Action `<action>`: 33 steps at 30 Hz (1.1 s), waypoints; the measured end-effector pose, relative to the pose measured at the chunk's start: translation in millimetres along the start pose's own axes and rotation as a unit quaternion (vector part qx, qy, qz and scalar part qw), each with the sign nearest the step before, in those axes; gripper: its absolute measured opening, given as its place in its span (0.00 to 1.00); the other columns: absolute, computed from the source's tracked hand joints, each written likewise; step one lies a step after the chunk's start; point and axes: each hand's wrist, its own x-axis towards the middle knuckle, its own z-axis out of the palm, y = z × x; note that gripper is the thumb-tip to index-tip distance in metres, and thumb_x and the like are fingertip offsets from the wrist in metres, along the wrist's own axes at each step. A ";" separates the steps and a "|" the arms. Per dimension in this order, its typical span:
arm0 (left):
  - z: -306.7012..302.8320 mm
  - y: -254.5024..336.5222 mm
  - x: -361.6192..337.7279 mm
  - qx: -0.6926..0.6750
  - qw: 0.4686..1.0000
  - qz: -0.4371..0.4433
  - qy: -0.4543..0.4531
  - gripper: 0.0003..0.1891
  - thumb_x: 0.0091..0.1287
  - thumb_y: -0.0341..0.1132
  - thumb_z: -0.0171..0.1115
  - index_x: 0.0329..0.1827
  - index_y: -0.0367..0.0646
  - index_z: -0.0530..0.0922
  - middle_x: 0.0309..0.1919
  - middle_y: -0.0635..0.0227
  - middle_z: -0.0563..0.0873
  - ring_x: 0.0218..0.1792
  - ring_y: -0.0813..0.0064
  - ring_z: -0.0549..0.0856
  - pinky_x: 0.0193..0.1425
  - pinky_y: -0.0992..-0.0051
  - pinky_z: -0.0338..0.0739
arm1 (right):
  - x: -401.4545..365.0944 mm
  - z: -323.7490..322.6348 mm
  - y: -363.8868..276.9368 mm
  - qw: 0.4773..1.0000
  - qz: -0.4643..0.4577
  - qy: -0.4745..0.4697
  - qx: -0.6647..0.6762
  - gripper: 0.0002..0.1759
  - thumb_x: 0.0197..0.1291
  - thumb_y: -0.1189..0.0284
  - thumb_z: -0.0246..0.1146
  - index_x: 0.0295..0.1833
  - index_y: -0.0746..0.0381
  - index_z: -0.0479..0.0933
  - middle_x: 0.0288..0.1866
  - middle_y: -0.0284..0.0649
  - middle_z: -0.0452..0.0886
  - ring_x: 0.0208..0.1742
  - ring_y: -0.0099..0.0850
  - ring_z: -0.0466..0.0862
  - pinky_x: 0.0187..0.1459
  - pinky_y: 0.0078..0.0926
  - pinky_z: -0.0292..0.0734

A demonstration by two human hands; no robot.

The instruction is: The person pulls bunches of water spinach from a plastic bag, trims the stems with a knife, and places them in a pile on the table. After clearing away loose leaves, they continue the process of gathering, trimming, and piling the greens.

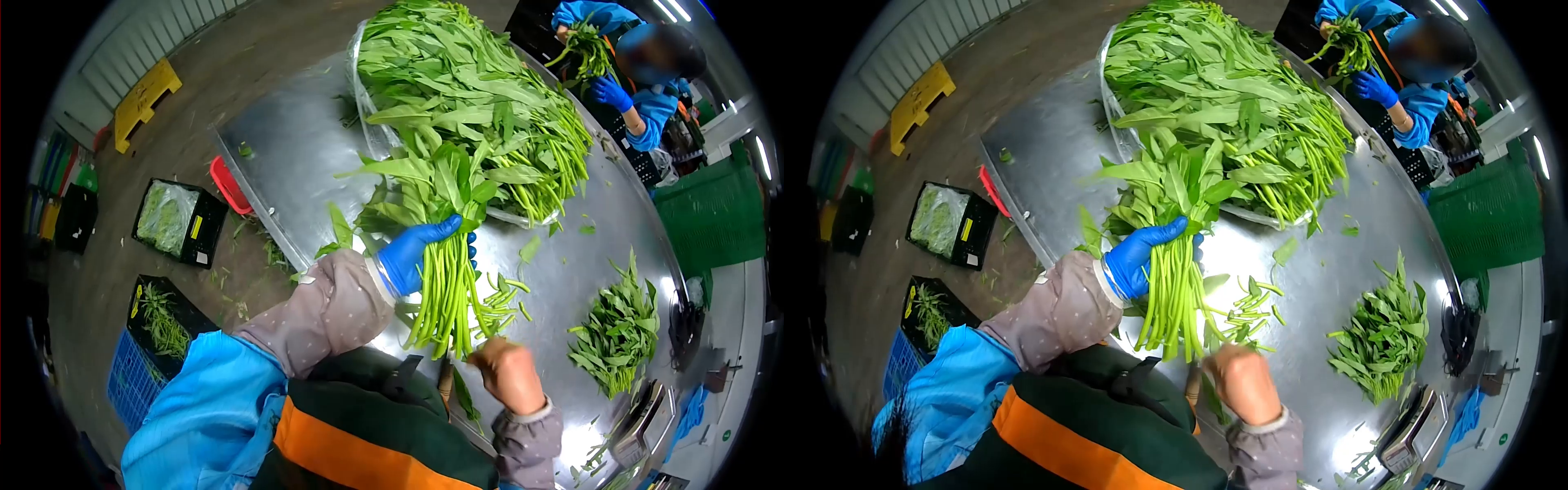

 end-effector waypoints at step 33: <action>-4.4 -12.7 -2.4 -0.058 0.991 -0.019 -0.115 0.31 0.65 0.45 0.55 0.65 0.38 0.58 0.63 0.50 0.64 0.66 0.53 0.63 0.68 0.52 0.57 | 10.6 -15.3 -31.5 0.956 0.029 0.271 0.111 0.09 0.40 0.85 0.65 0.31 0.64 0.79 0.27 0.40 0.75 0.28 0.29 0.77 0.29 0.23 0.71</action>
